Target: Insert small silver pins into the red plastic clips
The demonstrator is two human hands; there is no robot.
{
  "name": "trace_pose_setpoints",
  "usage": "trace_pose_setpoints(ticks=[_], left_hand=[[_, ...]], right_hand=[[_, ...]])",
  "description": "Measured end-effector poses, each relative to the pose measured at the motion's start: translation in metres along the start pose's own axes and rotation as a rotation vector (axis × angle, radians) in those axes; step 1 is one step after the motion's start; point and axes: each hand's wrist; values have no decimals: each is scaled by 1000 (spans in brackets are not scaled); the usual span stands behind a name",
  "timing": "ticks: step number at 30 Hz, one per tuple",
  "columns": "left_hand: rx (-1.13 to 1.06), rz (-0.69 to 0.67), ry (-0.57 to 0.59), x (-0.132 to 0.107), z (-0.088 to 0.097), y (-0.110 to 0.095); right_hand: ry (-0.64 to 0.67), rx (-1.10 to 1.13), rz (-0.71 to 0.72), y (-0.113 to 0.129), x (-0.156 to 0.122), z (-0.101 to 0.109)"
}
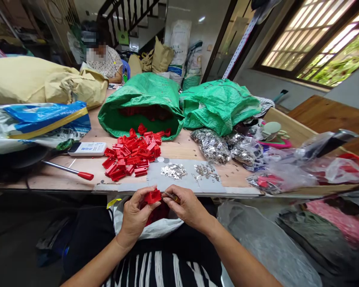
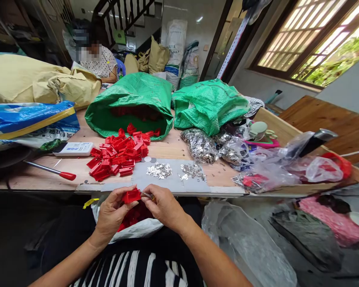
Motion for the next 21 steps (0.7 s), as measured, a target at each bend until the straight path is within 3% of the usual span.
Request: trace_pose_setpoints(ticks=[5, 15, 21], left_hand=[[38, -6, 18, -4, 0, -5], [94, -100, 40, -5, 2, -2], [26, -56, 29, -7, -1, -1]], right_hand=[[61, -56, 27, 2, 4, -1], [45, -91, 110, 0, 5, -5], [50, -23, 104, 1, 8, -1]])
Point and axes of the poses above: each hand's wrist, its own x-axis towards the middle knuckle, its own z-axis out of the back of the hand, y = z × x, and after that the axes turned 6 degrees about -y, right-handed
